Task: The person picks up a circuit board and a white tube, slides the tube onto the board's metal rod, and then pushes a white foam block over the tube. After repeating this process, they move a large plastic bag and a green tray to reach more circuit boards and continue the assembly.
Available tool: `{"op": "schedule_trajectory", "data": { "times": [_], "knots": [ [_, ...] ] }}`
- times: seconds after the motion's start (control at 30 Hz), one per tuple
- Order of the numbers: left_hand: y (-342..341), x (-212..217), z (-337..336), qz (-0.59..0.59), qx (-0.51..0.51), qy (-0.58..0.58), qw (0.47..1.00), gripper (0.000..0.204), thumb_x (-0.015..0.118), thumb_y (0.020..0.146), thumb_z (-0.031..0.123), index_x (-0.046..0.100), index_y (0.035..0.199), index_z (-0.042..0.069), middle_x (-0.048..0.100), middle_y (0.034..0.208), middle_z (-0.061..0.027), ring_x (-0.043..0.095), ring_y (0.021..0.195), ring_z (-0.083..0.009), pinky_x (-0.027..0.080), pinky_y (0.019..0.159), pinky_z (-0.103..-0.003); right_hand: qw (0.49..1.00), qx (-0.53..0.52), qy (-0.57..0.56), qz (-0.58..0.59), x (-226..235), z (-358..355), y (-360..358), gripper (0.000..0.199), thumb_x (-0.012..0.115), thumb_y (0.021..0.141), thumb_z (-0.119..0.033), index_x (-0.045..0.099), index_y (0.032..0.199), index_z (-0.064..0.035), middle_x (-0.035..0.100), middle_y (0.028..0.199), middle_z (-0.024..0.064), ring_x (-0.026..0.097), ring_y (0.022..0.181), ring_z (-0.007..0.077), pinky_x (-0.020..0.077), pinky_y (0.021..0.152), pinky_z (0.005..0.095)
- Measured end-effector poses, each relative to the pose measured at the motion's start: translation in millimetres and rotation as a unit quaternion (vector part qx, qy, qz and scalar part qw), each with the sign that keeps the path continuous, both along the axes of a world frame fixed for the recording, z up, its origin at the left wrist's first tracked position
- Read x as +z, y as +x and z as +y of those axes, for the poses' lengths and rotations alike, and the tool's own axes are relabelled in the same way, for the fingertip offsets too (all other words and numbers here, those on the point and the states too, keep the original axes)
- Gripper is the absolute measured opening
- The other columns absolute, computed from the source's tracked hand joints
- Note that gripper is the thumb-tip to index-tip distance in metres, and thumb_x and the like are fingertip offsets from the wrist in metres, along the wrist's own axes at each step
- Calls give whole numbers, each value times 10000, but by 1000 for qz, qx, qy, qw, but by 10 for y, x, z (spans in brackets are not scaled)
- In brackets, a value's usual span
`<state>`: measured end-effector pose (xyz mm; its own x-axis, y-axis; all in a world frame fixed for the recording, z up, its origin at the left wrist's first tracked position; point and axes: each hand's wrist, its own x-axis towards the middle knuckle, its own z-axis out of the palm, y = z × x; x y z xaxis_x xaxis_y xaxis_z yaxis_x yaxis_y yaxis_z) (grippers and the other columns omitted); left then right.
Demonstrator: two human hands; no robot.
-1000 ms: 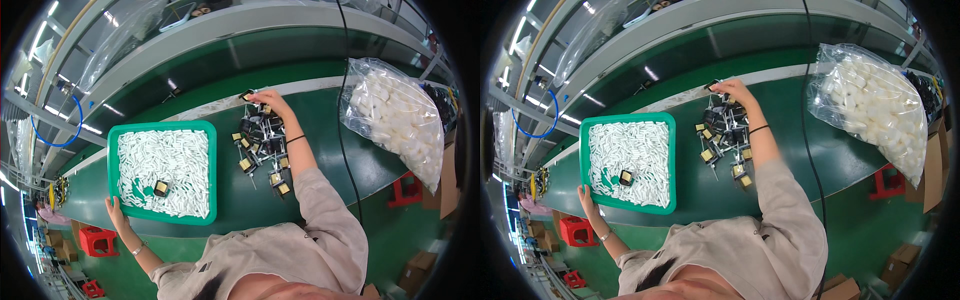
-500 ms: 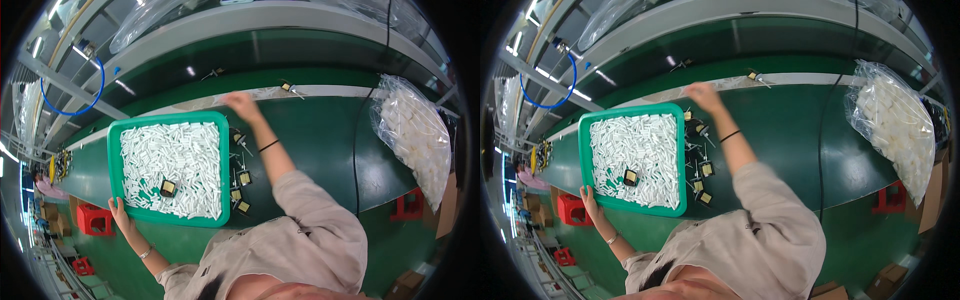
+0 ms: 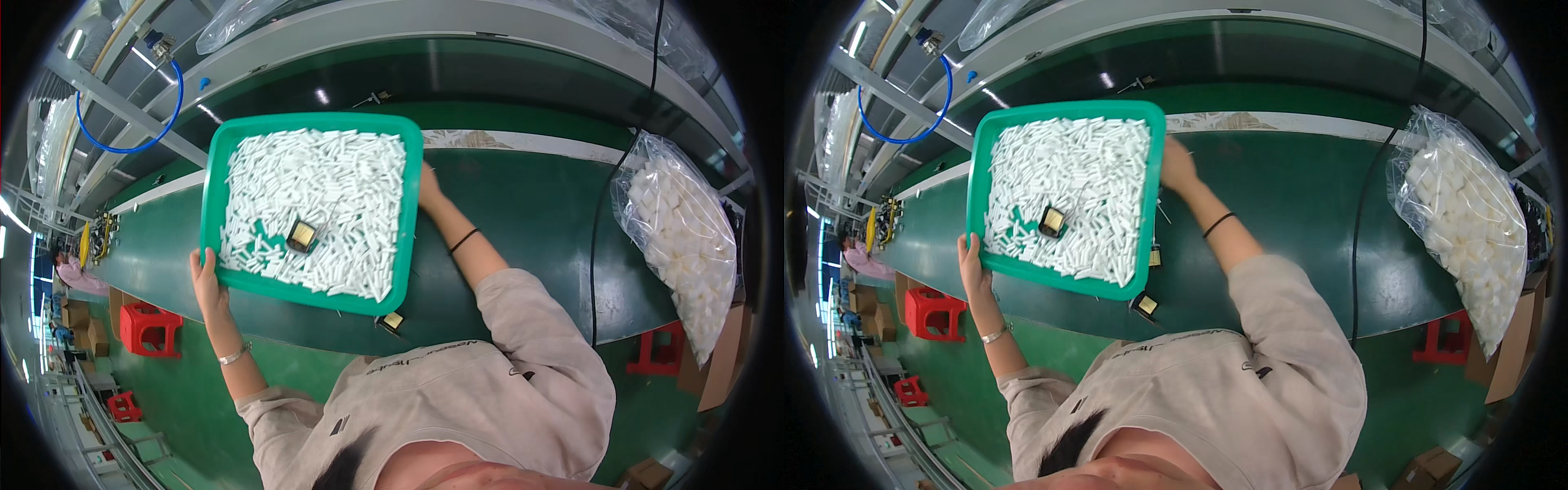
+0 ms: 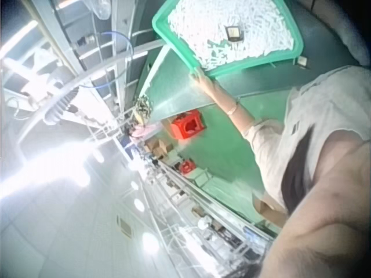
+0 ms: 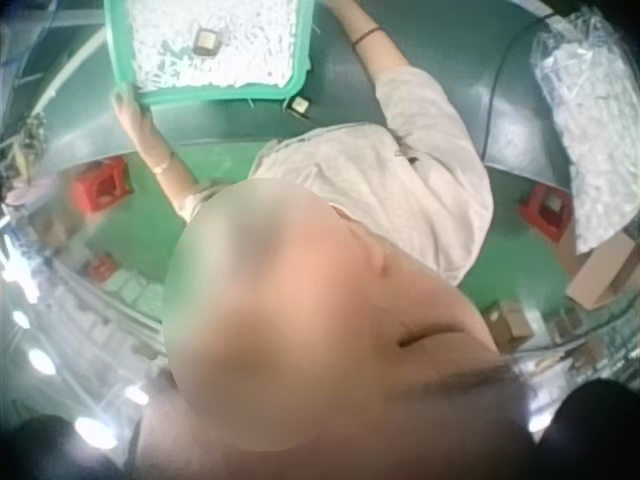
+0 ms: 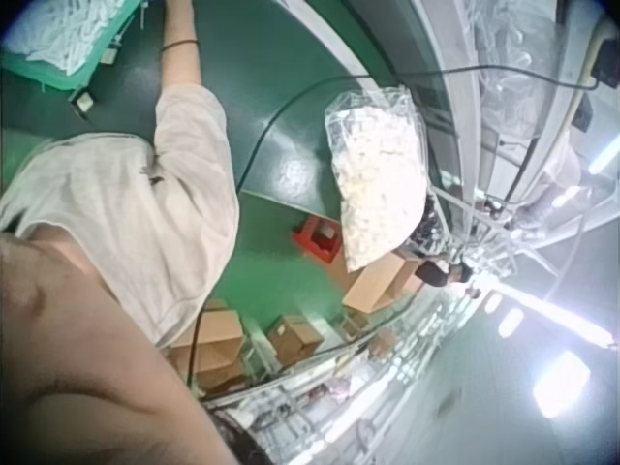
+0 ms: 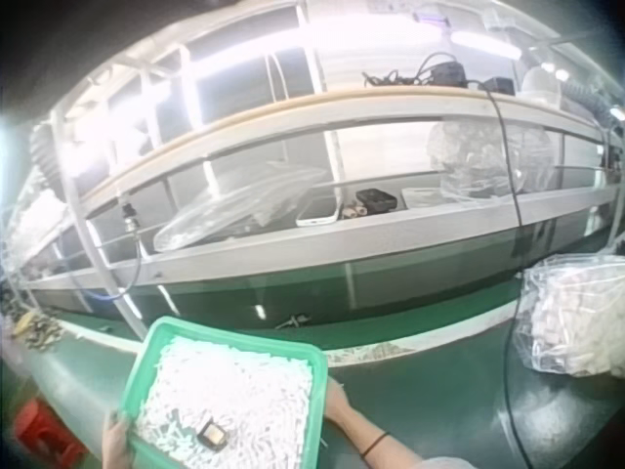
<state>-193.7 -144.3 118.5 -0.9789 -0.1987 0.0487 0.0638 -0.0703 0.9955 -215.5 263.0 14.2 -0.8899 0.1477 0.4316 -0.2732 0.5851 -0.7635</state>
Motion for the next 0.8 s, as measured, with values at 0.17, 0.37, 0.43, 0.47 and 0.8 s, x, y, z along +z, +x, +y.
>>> {"op": "schedule_trajectory", "data": {
  "times": [0.17, 0.37, 0.43, 0.47, 0.8],
  "knots": [
    [-170, -5, 533, -18, -82, 39, 996, 101, 526, 888, 132, 468, 952, 82, 540, 822, -13, 537, 735, -102, 466, 597, -247, 917, 132, -370, -67, -790, -203, 188, 305, 525, 803, -194, 559, 1035, 1, 577, 1087, 156, 551, 969, 252, 441, 820, 348],
    [-352, -146, 1490, -86, -182, -5, 980, 189, 515, 888, 149, 480, 1066, 98, 566, 869, -23, 561, 721, -115, 485, 549, -270, 964, -144, -147, -168, 21, 1384, 1106, 328, 506, 838, -193, 543, 1107, -8, 596, 1041, 127, 552, 919, 173, 440, 800, 282],
    [-441, -244, 1993, -91, -263, -24, 960, 195, 524, 883, 167, 488, 1065, 107, 574, 856, -21, 573, 720, -116, 495, 546, -275, 899, -166, -405, -19, -128, 1963, 1514, 352, 411, 901, -272, 558, 1127, -46, 629, 968, 99, 584, 828, 152, 459, 744, 279],
    [-410, -240, 2264, -116, -285, -22, 951, 207, 531, 879, 176, 487, 1068, 104, 577, 853, -24, 579, 708, -121, 502, 539, -288, 849, -159, -497, -86, 218, 1975, 1852, 375, 384, 917, -310, 568, 1120, -54, 637, 953, 84, 590, 806, 140, 463, 732, 280],
    [-554, -762, 3661, 137, -246, -343, 896, 364, 639, 781, 196, 487, 1083, 61, 528, 1100, -170, 514, 1002, -301, 420, 816, -407, 873, -429, 222, -75, 556, 2120, 2808, 207, 645, 750, -267, 643, 790, -64, 608, 687, 62, 565, 677, 223, 454, 584, 325]
  ]
}}
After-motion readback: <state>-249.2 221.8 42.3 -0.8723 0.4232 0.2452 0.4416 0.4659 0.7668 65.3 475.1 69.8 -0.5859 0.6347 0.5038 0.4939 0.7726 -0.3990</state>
